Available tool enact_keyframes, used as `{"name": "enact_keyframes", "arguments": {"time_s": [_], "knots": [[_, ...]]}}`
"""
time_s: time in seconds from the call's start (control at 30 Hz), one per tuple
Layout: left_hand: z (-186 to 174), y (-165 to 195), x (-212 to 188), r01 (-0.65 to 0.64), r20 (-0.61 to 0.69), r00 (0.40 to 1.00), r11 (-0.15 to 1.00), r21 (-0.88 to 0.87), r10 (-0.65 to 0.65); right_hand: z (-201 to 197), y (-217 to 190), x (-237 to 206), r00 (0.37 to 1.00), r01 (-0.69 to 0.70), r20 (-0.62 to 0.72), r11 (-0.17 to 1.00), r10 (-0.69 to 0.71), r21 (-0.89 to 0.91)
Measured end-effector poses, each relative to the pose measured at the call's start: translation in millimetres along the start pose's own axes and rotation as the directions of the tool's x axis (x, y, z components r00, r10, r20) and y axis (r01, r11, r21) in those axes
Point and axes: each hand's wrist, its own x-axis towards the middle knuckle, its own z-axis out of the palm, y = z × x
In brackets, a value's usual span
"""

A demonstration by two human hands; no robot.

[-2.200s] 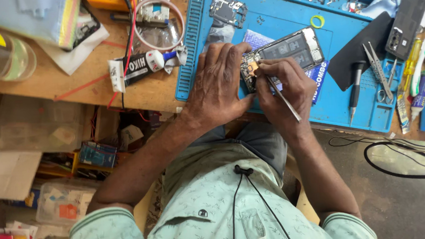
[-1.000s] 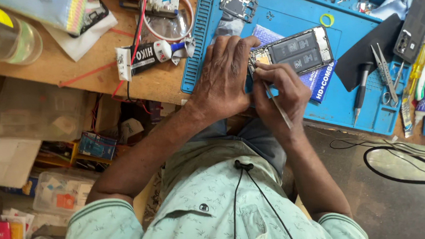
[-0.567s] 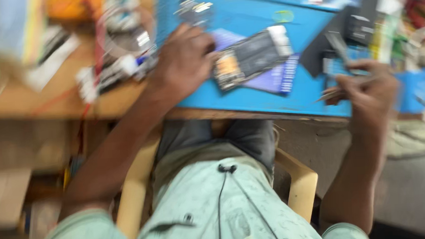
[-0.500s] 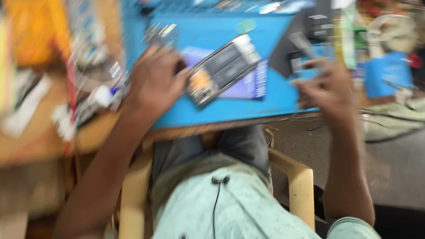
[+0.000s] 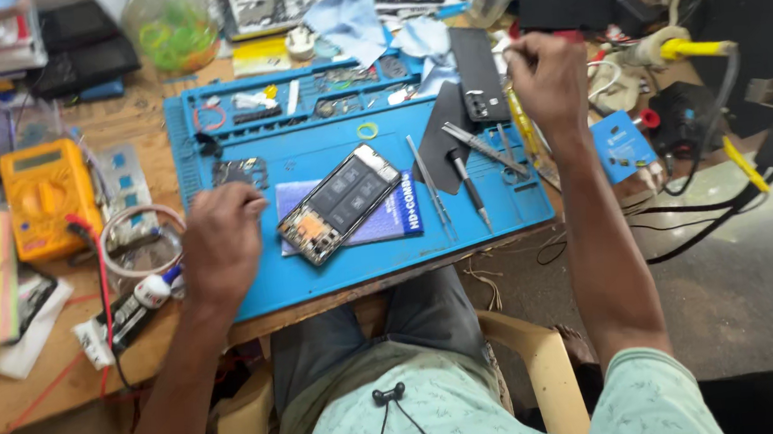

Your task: The person pries open a smartphone on a blue repair mat using a metal pry tool, works around the battery and internal components, lifts out a black protective sheet and battery assembly, and scrapes and wipes old adhesive residue from the phone frame with a tool and tissue.

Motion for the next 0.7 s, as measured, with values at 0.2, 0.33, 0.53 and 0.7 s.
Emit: {"name": "enact_keyframes", "arguments": {"time_s": [0.2,0.33,0.53,0.7], "knots": [[-23.8,2.3,-21.5,-0.082,-0.172,0.980,0.993,0.085,0.096,-9.2,2.6,37.4,0.997,-0.070,0.022,0.954,0.080,-0.290],[-13.2,10.9,-36.7,-0.050,-0.106,0.993,0.999,-0.003,0.050,0.5,-6.0,39.9,0.995,-0.067,0.048,0.922,0.092,-0.382],[-15.6,18.9,-49.1,-0.055,-0.084,0.995,0.997,-0.047,0.051,-8.8,0.9,43.7,0.959,-0.112,-0.208,0.930,0.194,0.351],[-4.4,25.1,-50.3,-0.034,-0.013,0.999,0.999,0.015,0.034,5.9,-6.8,19.1,0.991,-0.133,0.093,0.608,0.096,0.783]]}}
